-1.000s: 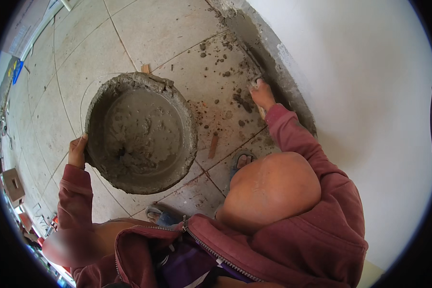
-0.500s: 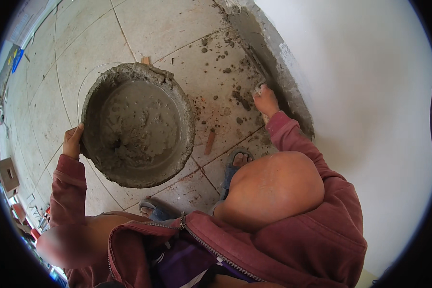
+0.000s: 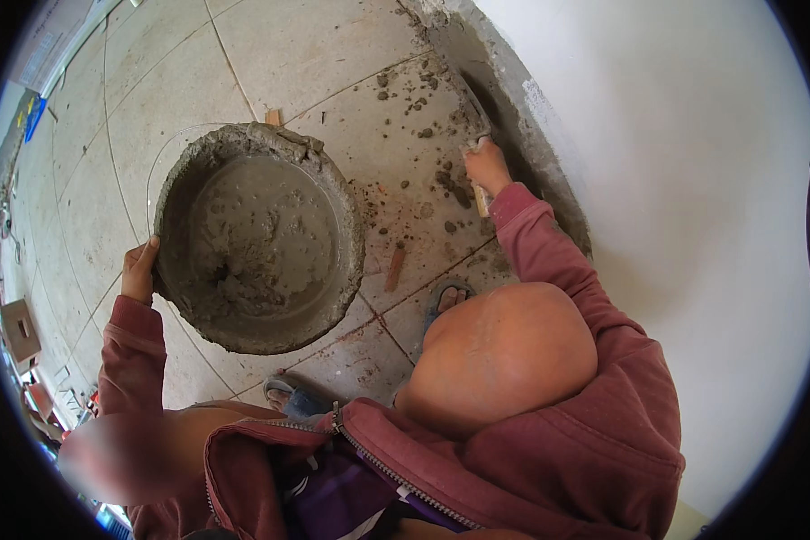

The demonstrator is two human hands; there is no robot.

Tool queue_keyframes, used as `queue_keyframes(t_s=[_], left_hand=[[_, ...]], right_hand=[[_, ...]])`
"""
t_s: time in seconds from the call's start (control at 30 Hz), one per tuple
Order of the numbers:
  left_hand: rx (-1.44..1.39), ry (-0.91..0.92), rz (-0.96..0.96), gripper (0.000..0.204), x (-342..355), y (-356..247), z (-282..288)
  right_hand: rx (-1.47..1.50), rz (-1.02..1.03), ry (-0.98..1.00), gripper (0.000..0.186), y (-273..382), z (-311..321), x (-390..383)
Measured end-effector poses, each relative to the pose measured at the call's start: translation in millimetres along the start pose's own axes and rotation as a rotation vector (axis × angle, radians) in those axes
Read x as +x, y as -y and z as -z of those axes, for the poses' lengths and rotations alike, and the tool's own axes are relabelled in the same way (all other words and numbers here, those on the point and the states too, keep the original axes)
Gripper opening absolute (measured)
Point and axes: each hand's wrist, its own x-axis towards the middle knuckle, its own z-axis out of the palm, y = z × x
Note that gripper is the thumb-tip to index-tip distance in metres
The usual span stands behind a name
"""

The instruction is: Apply cement or plaster to the base of a wall using a trowel.

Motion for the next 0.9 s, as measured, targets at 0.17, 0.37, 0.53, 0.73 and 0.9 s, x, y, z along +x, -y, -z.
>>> queue_keyframes(t_s=[0.17, 0.37, 0.53, 0.73, 0.9], left_hand=[[-0.040, 0.001, -0.029, 0.040, -0.7, 0.5, -3.8], [0.044, -0.025, -0.015, 0.042, -1.0, -1.7, -0.4], [0.060, -0.014, -0.013, 0.044, -3.0, -6.1, -0.8], [0.049, 0.000, -0.072, 0.043, -1.7, -2.0, 2.3], [0.028, 0.009, -0.068, 0.044, -4.6, -5.1, -1.5]], right_hand=[[-0.077, 0.022, 0.158, 0.037, -8.5, -7.2, -1.7], [-0.050, -0.011, 0.010, 0.040, 0.5, -3.7, -9.4], [-0.210, -0.077, 0.027, 0.039, 4.6, 9.9, -23.4], [-0.161, 0.063, 0.144, 0.040, 36.0, 12.0, -27.7], [-0.159, 0.143, 0.100, 0.043, 43.1, -4.6, -8.2]])
